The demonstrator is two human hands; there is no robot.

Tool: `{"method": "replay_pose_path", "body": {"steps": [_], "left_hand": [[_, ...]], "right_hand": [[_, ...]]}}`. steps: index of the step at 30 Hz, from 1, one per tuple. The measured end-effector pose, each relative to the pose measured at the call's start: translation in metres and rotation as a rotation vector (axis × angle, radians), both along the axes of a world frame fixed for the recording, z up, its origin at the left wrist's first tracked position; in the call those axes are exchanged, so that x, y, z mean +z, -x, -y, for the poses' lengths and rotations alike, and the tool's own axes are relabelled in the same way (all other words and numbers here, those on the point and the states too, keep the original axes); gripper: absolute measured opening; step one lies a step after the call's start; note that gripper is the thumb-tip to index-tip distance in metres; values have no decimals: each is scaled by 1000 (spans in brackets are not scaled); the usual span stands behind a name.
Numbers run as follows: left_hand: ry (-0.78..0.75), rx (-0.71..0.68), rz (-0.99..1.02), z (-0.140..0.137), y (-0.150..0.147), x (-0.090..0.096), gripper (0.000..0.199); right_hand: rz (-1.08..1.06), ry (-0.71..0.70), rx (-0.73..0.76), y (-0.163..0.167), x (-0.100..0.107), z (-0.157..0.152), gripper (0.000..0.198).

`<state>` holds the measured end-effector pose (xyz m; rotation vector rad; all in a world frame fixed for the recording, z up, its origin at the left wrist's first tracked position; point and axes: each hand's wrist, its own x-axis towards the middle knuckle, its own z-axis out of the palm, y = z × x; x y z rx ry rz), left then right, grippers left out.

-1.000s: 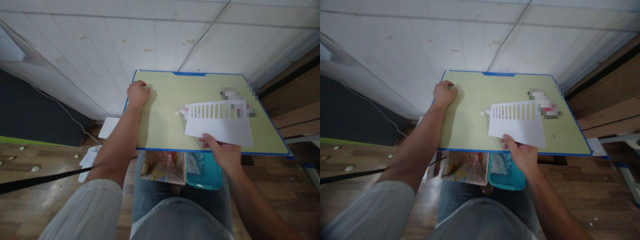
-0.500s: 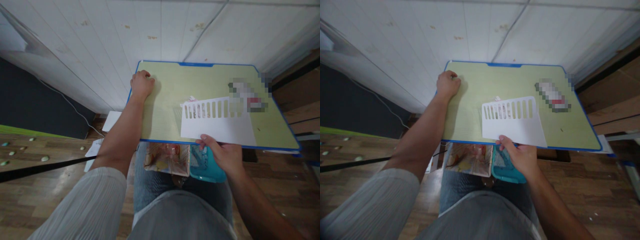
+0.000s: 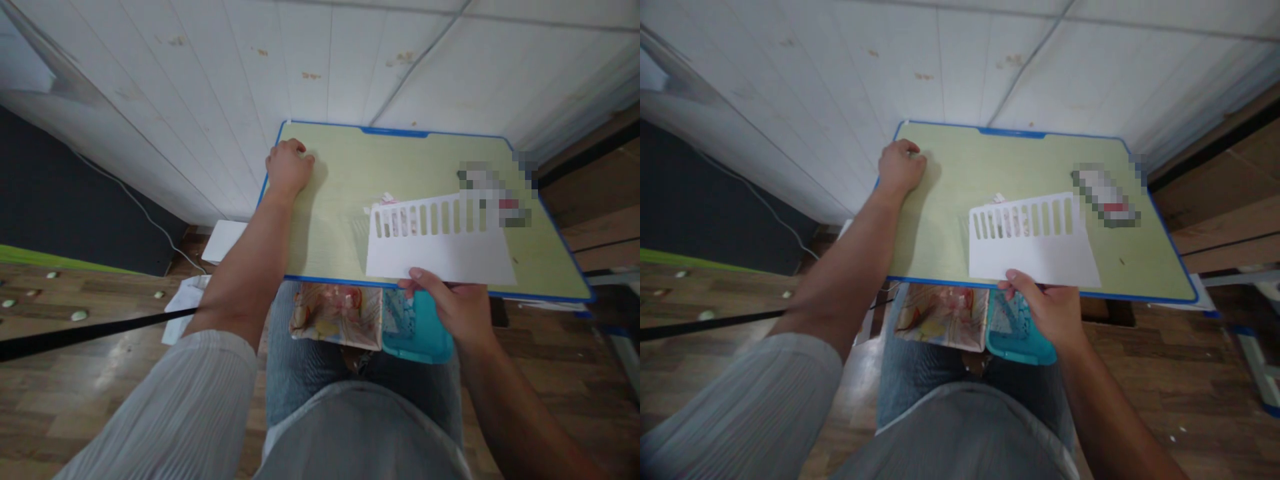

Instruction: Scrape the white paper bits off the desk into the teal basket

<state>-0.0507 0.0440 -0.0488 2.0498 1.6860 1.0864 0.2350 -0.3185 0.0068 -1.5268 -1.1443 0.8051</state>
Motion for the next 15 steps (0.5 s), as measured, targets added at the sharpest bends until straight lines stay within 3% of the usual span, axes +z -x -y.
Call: {"method": "replay_pose_path", "body": {"steps": [5,15], "left_hand": [[87,52,-9,4,-4,6,35],[16,22,13,5,-2,3,36]], "right_hand": [[-80,-87,-163,10,4,-19,36],[-31,-93,-130,12,-13,-38,31]]}}
